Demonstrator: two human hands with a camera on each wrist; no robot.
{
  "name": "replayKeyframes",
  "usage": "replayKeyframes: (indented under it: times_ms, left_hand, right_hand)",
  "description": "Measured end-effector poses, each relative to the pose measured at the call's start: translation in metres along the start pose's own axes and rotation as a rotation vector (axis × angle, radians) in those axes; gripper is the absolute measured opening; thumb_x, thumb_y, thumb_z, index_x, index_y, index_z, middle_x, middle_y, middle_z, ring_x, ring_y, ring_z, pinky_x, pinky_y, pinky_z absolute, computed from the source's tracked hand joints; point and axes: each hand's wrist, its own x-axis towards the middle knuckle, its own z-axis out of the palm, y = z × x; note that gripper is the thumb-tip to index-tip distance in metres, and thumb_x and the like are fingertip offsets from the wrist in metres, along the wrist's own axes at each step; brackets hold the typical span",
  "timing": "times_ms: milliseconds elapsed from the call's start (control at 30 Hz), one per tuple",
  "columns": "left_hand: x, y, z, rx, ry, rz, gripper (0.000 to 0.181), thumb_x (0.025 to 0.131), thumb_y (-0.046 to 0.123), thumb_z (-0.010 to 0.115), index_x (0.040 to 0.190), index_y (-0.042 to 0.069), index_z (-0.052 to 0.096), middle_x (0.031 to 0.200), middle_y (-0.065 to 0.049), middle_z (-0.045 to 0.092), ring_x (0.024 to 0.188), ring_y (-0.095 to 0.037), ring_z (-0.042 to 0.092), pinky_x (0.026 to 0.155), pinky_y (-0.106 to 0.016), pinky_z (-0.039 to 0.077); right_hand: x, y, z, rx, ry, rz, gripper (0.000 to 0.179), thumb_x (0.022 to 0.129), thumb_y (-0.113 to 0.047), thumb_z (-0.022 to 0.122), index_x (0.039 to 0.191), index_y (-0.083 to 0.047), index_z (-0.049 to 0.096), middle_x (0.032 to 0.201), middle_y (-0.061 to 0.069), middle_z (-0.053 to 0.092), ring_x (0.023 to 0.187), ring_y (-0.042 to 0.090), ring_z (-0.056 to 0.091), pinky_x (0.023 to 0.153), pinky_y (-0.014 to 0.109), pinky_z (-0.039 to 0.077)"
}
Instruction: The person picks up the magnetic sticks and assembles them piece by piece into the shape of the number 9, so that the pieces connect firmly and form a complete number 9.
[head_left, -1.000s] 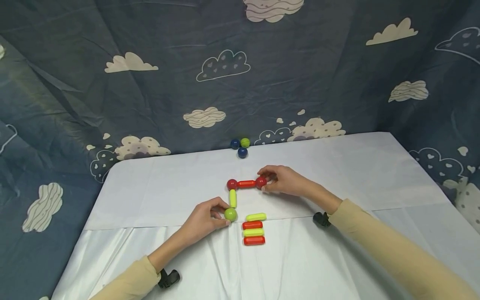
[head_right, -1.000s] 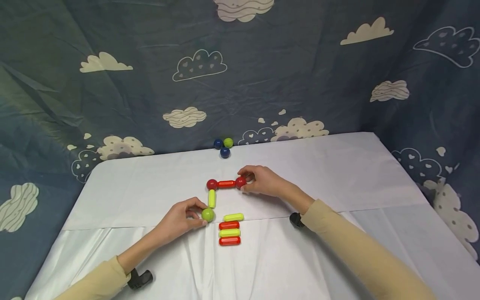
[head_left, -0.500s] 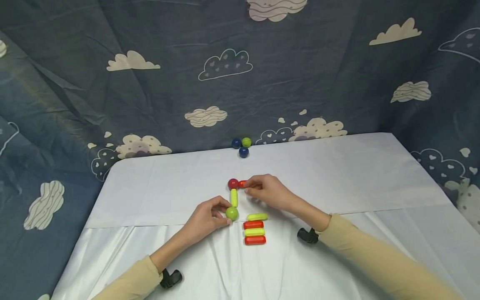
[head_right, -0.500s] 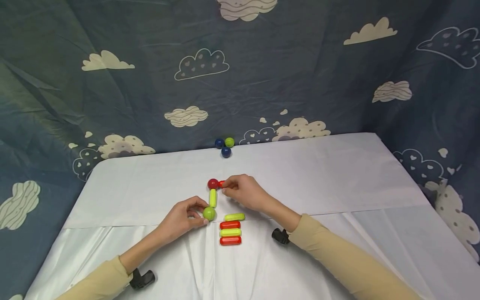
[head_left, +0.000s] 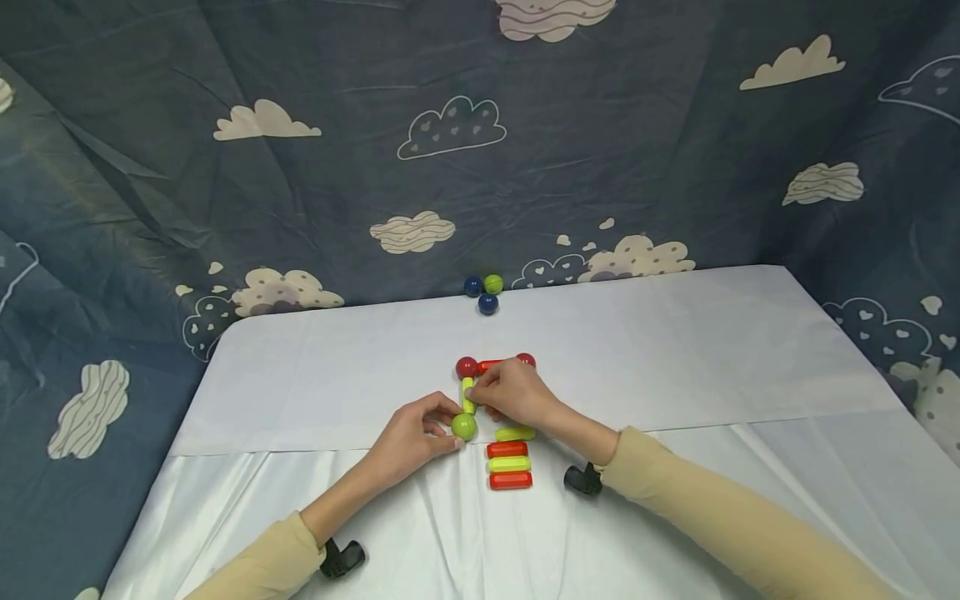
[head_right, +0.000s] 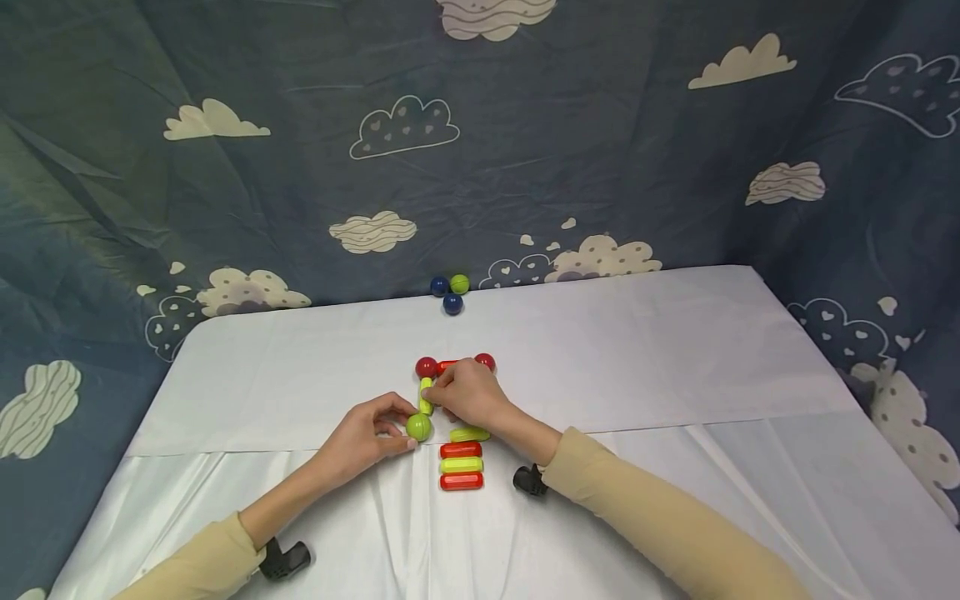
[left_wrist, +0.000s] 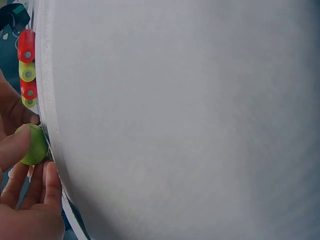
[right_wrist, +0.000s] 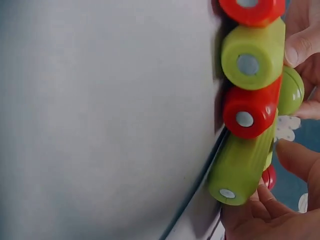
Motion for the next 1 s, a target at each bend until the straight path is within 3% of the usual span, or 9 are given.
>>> replayKeyframes:
  times_ms: [233,467,700,1000]
  left_hand:
    - [0.0,0.0,0.0,0.002,-0.003,-0.011,0.032,0.082,0.007,0.079,0.11,0.015,0.065,0.106,0.003,0.064,0.082,-0.014,0.063,0.077,-0.029,0.053]
    - [0.0,0.001,0.0,0.003,0.0,-0.013,0.031,0.082,0.008,0.079,0.11,0.015,0.066,0.107,0.003,0.064,0.082,-0.014,0.062,0.077,-0.03,0.052]
    - [-0.001,0.0,0.001,-0.003,0.007,-0.01,0.031,0.082,0.007,0.079,0.109,0.015,0.066,0.106,0.003,0.064,0.082,-0.014,0.062,0.077,-0.03,0.052]
    - [-0.001,0.003,0.004,0.01,0.042,-0.017,0.032,0.082,0.005,0.079,0.109,0.015,0.065,0.102,0.002,0.064,0.08,-0.014,0.062,0.077,-0.029,0.052]
  right_hand:
    - [0.005,-0.001,0.004,-0.046,0.02,0.011,0.027,0.089,-0.031,0.074,0.07,-0.011,0.073,0.048,0.002,0.05,0.041,0.015,0.047,0.041,0.022,0.03]
    - [0.008,0.0,0.005,-0.044,0.038,0.031,0.027,0.088,-0.029,0.075,0.068,-0.011,0.073,0.049,0.004,0.053,0.041,0.014,0.048,0.041,0.022,0.031]
    - [0.01,-0.002,0.005,-0.043,0.037,0.081,0.029,0.088,-0.03,0.075,0.069,-0.009,0.072,0.053,0.006,0.056,0.045,0.019,0.055,0.044,0.022,0.036]
    - [0.015,-0.007,0.001,0.024,-0.002,0.175,0.027,0.087,-0.029,0.077,0.074,-0.005,0.074,0.065,0.006,0.067,0.053,0.021,0.064,0.053,0.023,0.051]
